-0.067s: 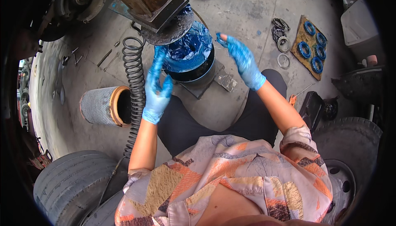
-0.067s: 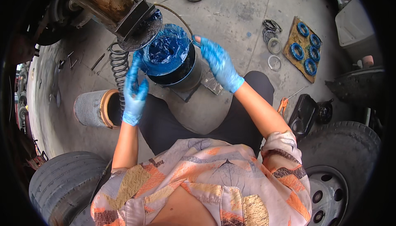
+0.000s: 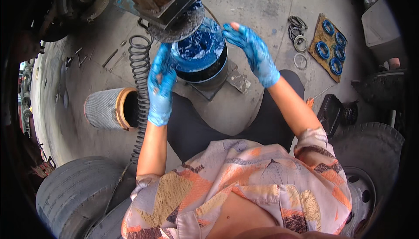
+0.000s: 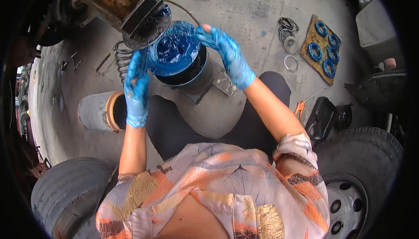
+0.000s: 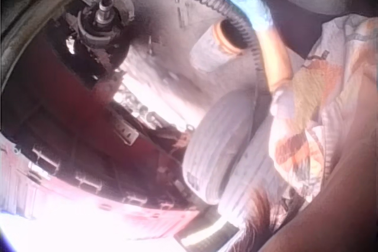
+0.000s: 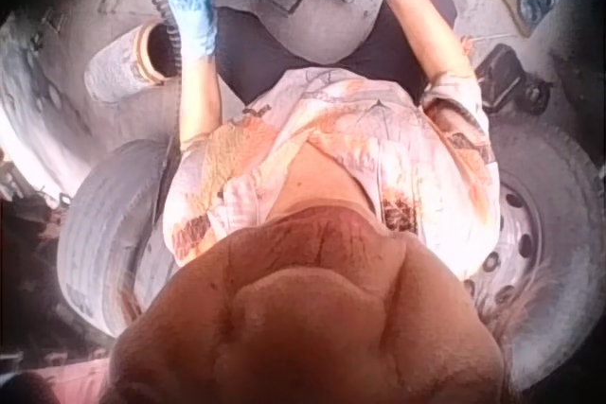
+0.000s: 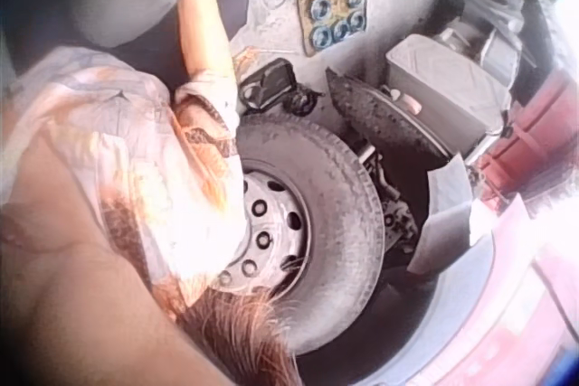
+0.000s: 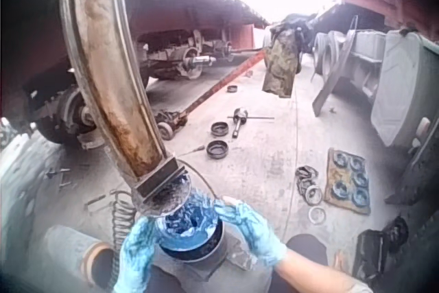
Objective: The person scoops blue grease from a container and applies it to several metal rings, rubbing it evenly over their surfaces. The person then applies the grease to a cylindrical metal component, spreading it around the exterior.
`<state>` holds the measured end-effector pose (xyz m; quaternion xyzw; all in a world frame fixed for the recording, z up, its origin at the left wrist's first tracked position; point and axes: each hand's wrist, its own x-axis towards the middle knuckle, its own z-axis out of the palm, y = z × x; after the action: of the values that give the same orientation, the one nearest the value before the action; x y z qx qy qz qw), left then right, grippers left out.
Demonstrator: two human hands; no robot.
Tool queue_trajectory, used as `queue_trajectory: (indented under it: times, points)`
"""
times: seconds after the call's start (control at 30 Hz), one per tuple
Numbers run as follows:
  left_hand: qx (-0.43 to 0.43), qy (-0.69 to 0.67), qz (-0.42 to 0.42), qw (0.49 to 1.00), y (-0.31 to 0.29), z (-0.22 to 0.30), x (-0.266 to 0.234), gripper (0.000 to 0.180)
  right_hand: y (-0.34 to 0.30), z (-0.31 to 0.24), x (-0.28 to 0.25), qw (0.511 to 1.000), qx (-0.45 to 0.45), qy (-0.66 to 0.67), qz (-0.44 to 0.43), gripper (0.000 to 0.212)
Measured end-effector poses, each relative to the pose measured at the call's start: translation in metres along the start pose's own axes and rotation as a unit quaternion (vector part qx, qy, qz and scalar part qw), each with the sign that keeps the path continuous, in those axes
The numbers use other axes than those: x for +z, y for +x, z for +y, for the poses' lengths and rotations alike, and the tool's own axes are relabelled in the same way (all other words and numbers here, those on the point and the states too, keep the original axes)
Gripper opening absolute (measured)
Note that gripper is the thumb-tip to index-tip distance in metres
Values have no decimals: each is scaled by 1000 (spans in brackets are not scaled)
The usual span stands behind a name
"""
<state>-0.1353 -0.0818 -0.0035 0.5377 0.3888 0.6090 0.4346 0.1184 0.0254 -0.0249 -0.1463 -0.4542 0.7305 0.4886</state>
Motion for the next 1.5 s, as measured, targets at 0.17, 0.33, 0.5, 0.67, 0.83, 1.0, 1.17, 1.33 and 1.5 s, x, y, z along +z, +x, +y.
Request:
queue_trajectory:
  times: [0.17,0.33,0.5,0.67,0.83,1.0,1.17,1.33,1.5]
  points:
    - [-189,-568,53,799,26,-22,-6,64,37,33,-11,888,169,428,6,62]
    - [-188,-618,61,761,6,-31,-29,63,16,32,-35,857,178,483,12,63]
    - [-197,-628,98,746,-18,-39,-39,59,2,37,-43,871,148,459,90,57]
    - [-92,-208,207,952,-3,-31,-46,62,36,41,-44,980,-47,138,134,52]
    - [135,339,198,910,58,-65,-9,52,89,84,-21,838,-176,-512,68,57]
    - [152,493,167,840,60,-78,-8,43,80,86,-34,749,-220,-621,67,55]
    - [99,488,149,854,55,-79,-8,50,68,86,-44,722,-245,-638,108,47]
    - [77,537,135,829,53,-92,-21,55,58,87,-38,706,-236,-642,186,37]
    - [85,536,123,831,57,-88,-18,55,54,83,-30,680,-240,-650,240,34]
